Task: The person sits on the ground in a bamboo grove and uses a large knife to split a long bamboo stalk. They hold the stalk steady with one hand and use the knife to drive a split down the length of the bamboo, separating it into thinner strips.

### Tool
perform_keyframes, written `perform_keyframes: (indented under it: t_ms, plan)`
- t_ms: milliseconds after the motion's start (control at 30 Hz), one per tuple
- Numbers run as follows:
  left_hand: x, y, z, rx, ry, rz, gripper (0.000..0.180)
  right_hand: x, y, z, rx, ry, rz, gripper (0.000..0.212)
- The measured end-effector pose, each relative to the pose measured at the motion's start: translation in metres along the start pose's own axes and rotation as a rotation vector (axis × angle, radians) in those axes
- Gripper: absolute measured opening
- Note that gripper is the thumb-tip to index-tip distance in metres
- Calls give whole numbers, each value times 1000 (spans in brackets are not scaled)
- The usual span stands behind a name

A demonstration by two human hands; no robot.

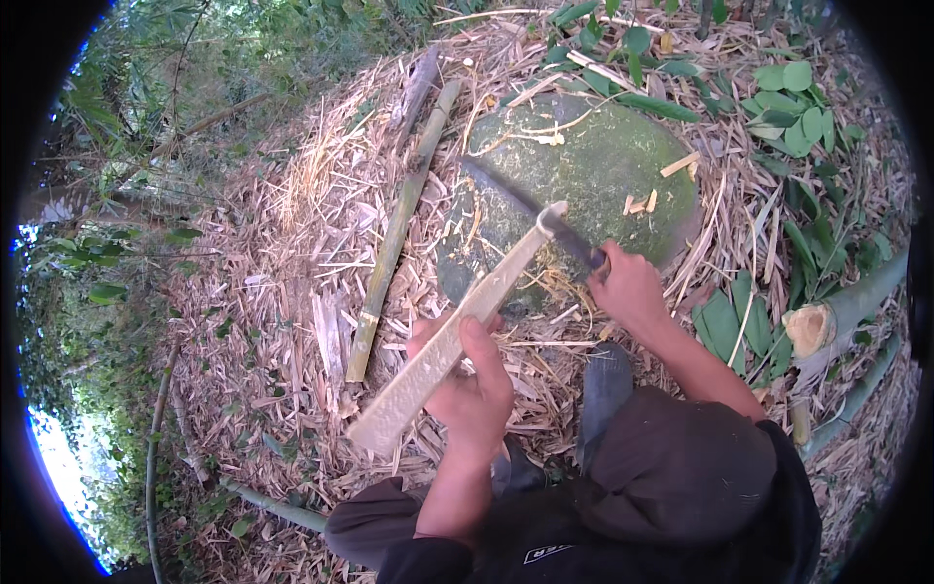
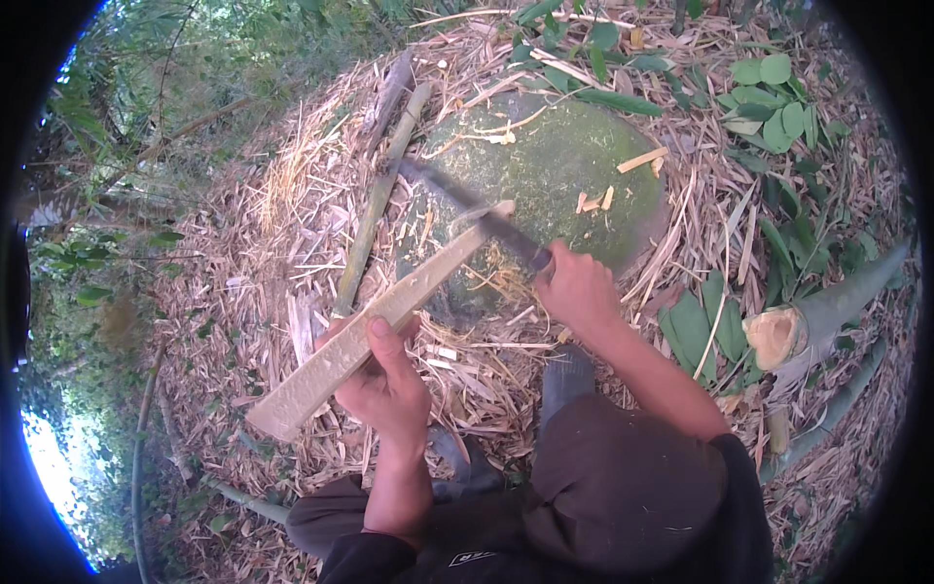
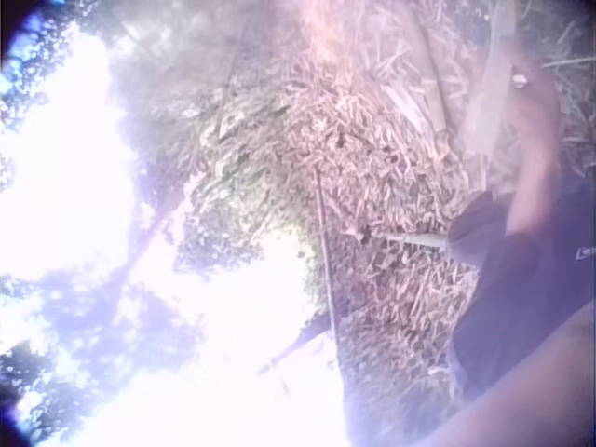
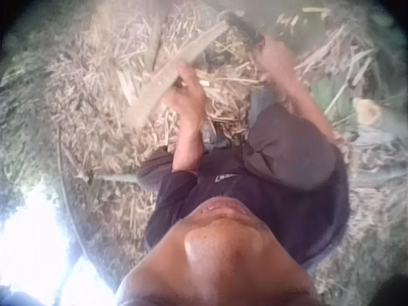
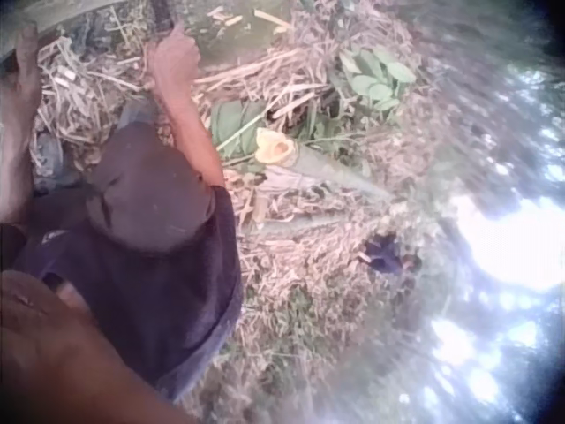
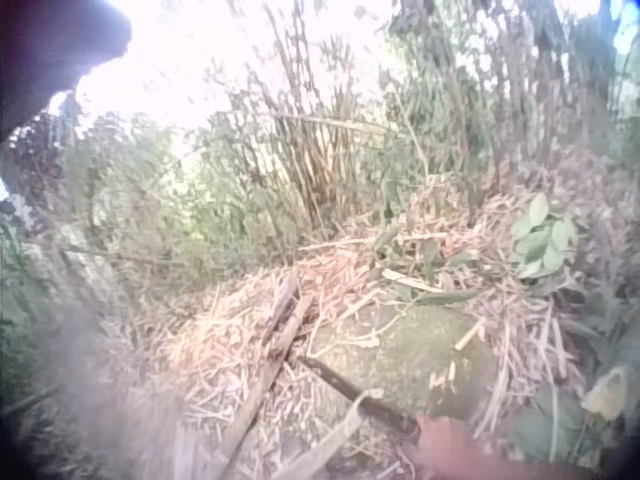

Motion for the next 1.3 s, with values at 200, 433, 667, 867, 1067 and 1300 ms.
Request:
perform_keyframes:
  t_ms: [200,433,667,867,1067,1300]
  plan:
    - [-5,-14,20,65,-25,-90,16,3,9,-8,94,-78,-219,24]
    - [-2,-12,19,-35,48,39,27,-4,-10,26,-200,126,-164,25]
    - [-7,-5,19,80,-136,-147,15,-29,-28,35,-228,-70,-298,26]
    - [-17,-3,27,157,-136,-269,22,-40,-58,40,-558,-73,-320,24]
    - [-13,-1,22,143,-237,-167,16,-31,-38,47,-344,-186,-373,25]
    - [-16,9,21,68,-208,-223,15,-44,-41,46,-340,-200,-379,20]
Point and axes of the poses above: each hand's wrist, its own z-axis away from the middle knuckle, its own x-axis out of the palm, y = z × x, the point moved 6 cm from there along -z, towards the middle knuckle, and after that the axes turned 9 degrees about -y, right-handed, at the moved point
